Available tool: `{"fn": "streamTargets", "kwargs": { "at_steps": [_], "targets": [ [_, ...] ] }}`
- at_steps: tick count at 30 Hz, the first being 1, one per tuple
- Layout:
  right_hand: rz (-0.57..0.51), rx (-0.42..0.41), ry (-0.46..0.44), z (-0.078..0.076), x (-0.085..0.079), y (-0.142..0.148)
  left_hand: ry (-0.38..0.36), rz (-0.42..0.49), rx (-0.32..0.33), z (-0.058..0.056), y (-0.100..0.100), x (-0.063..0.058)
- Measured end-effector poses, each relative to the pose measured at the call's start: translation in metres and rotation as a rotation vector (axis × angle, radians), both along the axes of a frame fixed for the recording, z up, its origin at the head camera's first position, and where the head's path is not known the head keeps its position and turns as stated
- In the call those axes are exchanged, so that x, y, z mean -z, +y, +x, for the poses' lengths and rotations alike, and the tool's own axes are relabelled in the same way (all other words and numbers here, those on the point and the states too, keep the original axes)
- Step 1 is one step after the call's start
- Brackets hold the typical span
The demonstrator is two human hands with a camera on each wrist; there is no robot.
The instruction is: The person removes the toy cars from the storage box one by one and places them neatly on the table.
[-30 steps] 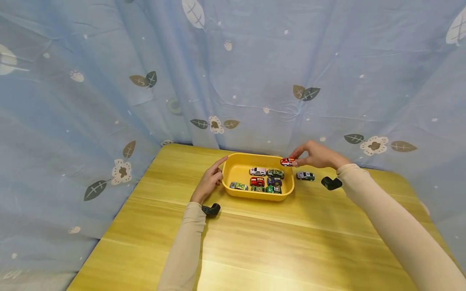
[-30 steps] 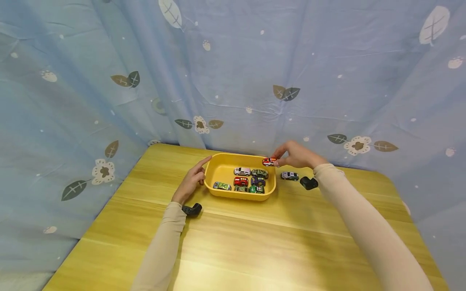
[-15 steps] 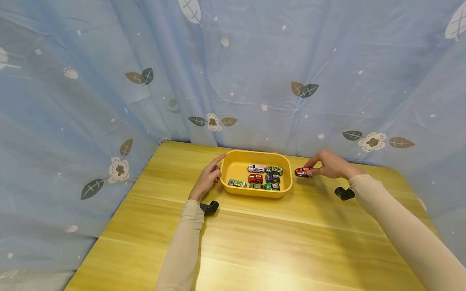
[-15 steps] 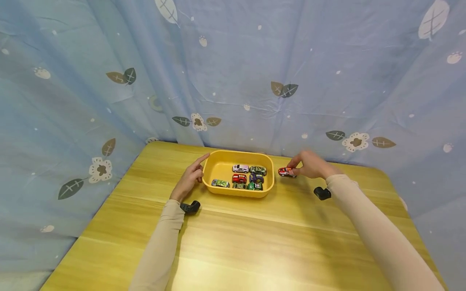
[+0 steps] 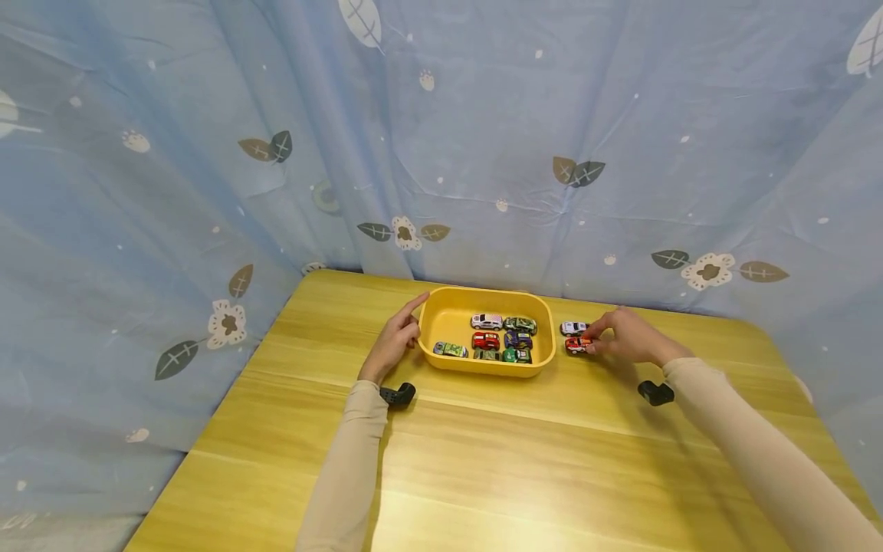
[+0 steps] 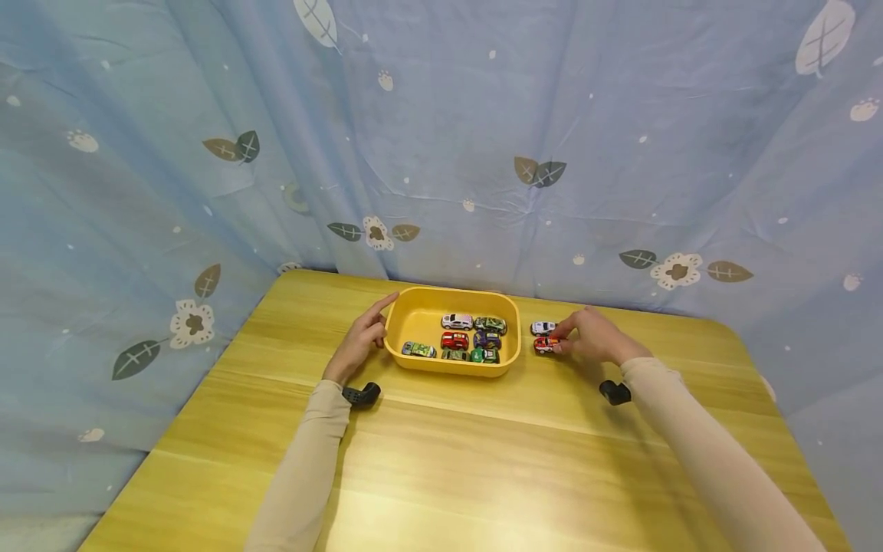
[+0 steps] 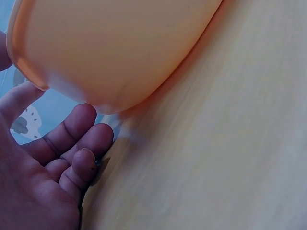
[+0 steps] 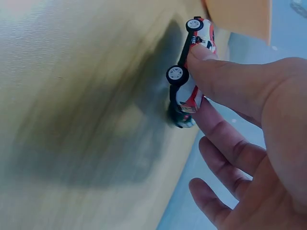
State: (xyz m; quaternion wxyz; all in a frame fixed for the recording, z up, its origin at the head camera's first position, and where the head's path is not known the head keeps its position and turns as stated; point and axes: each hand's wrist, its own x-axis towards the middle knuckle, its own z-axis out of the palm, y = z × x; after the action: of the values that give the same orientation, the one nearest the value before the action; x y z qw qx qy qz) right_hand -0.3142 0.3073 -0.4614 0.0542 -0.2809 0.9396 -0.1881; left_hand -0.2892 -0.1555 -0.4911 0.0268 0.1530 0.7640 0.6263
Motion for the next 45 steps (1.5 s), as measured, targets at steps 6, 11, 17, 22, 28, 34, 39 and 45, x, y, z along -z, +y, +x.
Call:
{"fn": "streamTargets", "kwargs": {
  "at_steps": [6,11,17,22,28,34,39,45],
  "targets": [
    [0.011,0.034,0.001,0.002,0.01,-0.001,0.015,-0.013,-0.03,-0.011,-0.001,0.023],
    [0.025,0.047,0.008,0.005,0.014,-0.002,-0.006,-0.018,-0.018,-0.013,-0.002,0.029],
    [0.031,0.04,0.032,0.007,0.018,-0.001,-0.002,-0.022,0.009,0.005,0.001,0.005],
    [0.035,0.044,0.027,0.007,0.019,0.0,-0.003,-0.015,0.012,0.002,0.001,0.007],
    [0.04,0.037,0.048,0.006,0.02,-0.001,-0.019,-0.003,0.001,-0.015,-0.002,0.032],
    [0.057,0.051,0.049,0.005,0.019,-0.003,0.016,0.003,-0.037,-0.018,-0.002,0.04],
    [0.047,0.06,0.051,0.005,0.017,-0.003,0.034,-0.01,-0.057,-0.018,-0.002,0.039],
    [-0.015,0.069,0.027,0.004,0.008,0.001,0.033,-0.024,-0.061,-0.021,-0.003,0.039]
  ]
}}
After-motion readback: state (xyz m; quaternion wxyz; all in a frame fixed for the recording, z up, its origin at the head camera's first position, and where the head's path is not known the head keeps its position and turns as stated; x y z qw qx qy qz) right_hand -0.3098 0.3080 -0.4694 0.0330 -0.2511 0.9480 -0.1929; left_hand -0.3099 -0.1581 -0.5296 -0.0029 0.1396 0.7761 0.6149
